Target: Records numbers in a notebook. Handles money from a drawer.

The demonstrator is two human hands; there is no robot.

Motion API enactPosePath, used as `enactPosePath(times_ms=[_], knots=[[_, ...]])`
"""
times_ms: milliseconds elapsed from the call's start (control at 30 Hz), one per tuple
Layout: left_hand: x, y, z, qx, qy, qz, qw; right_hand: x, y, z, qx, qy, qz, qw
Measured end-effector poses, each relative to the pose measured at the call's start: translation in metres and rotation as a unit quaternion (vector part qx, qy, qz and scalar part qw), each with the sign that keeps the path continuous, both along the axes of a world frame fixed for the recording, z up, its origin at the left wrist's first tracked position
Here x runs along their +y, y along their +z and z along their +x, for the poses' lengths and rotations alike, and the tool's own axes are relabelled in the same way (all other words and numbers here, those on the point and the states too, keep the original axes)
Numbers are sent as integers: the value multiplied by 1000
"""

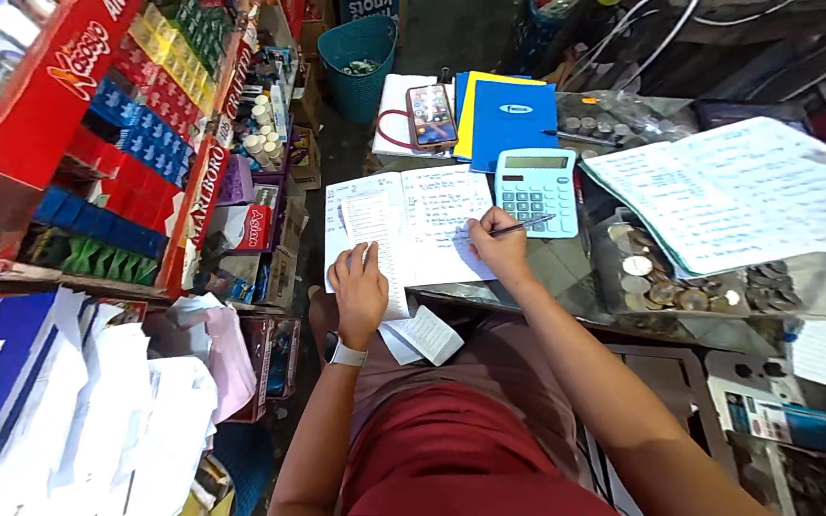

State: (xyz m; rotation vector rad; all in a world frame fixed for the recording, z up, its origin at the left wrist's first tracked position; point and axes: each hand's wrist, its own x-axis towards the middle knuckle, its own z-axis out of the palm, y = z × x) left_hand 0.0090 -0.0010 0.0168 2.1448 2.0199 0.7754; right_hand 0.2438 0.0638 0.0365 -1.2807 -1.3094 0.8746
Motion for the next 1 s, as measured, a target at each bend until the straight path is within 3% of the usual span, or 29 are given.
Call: enactPosePath(times_ms=[1000], knots=[[1, -1, -2, 11, 1, -16, 1000, 5, -11, 3, -35, -4, 33, 999]])
